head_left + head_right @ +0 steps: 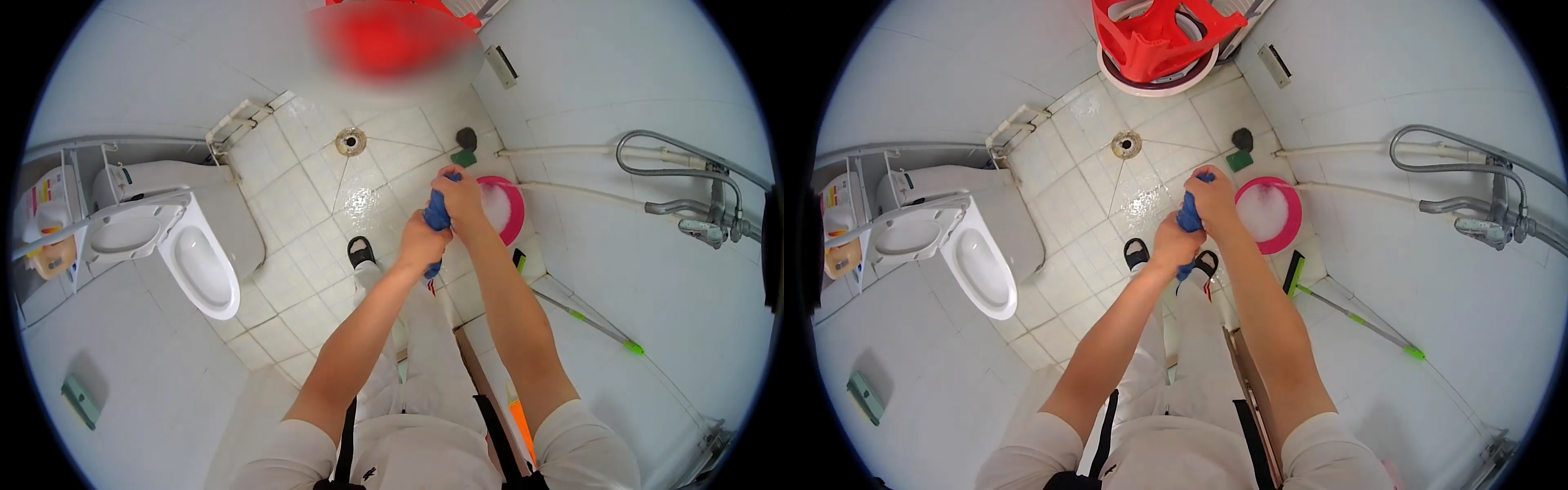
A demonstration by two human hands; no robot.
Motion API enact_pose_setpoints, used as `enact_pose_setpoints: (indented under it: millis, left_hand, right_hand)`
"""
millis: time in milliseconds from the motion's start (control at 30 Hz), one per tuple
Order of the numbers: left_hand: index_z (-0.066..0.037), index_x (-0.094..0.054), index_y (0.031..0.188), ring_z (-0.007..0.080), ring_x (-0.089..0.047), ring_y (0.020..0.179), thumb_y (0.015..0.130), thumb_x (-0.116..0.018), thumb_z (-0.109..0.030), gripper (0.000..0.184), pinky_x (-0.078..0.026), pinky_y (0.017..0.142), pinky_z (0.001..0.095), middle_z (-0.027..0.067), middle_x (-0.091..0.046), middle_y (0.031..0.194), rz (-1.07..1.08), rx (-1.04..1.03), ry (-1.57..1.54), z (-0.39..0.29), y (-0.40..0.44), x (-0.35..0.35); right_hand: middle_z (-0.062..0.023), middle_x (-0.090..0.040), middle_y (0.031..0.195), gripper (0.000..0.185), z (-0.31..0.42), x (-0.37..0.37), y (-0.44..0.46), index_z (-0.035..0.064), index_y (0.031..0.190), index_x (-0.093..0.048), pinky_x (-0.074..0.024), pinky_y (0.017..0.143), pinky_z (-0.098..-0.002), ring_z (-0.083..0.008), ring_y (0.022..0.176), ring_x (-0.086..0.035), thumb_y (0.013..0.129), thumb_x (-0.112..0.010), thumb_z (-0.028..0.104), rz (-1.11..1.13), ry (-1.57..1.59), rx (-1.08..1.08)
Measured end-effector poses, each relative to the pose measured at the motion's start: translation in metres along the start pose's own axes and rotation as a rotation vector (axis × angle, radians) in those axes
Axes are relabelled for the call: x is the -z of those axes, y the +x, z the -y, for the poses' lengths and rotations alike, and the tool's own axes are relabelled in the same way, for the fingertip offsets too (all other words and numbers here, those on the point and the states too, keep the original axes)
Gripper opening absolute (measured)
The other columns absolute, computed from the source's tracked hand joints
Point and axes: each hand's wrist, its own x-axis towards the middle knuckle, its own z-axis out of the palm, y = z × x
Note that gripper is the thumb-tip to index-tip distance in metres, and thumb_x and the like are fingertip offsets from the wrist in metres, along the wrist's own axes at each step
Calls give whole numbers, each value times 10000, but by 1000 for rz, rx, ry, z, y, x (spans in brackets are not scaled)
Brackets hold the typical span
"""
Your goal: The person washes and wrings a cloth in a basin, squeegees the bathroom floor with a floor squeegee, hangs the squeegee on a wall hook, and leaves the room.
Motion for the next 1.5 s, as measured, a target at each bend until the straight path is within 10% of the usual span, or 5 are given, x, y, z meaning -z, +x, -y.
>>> enact_pose_setpoints:
  millis: [333, 533, 700, 967, 1500]
  left_hand:
    - [-19, -444, 1147, 378, -645, 782, 845, -653, -203, 411, -518, 602, 442, 198, -609, 886, -225, -465, 734, 6, 5, -21]
    - [-72, -397, 1304, 130, -534, 634, 930, -548, -400, 520, -453, 482, 258, 127, -516, 962, 942, 377, -1080, -13, -21, 19]
    - [-67, -339, 1384, 127, -501, 586, 936, -534, -390, 586, -449, 468, 236, 99, -449, 914, 1327, 322, -1966, -40, -60, -31]
    - [-46, -521, 975, 114, -466, 498, 842, -611, -128, 180, -381, 427, 256, 51, -541, 722, 571, 449, -816, -54, -38, 8]
    - [-14, -439, 1067, 398, -623, 677, 825, -691, -305, 455, -484, 524, 421, 207, -624, 774, -122, -544, 332, 16, 12, -16]
  right_hand:
    - [-165, -654, 922, 303, -14, 8, 10, 44, 991, -609, -497, 749, -418, -311, 836, -634, 758, -670, 227, -410, -411, 176]
    - [-206, -573, 1169, 482, 40, 50, -24, 74, 1194, -536, -485, 871, -468, -312, 1053, -578, 852, -621, 403, 495, 545, -129]
    - [-170, -473, 1208, 363, 42, 0, -36, 99, 1180, -497, -496, 868, -463, -277, 1076, -507, 903, -585, 317, 1156, 1187, 92]
    - [-70, -546, 706, 173, 61, 16, -41, 67, 1009, -559, -513, 547, -335, -168, 599, -551, 849, -620, 95, 408, 351, -40]
    - [-180, -659, 868, 233, 3, 8, 4, 76, 1010, -613, -515, 720, -399, -306, 788, -656, 807, -652, 183, -62, -396, 288]
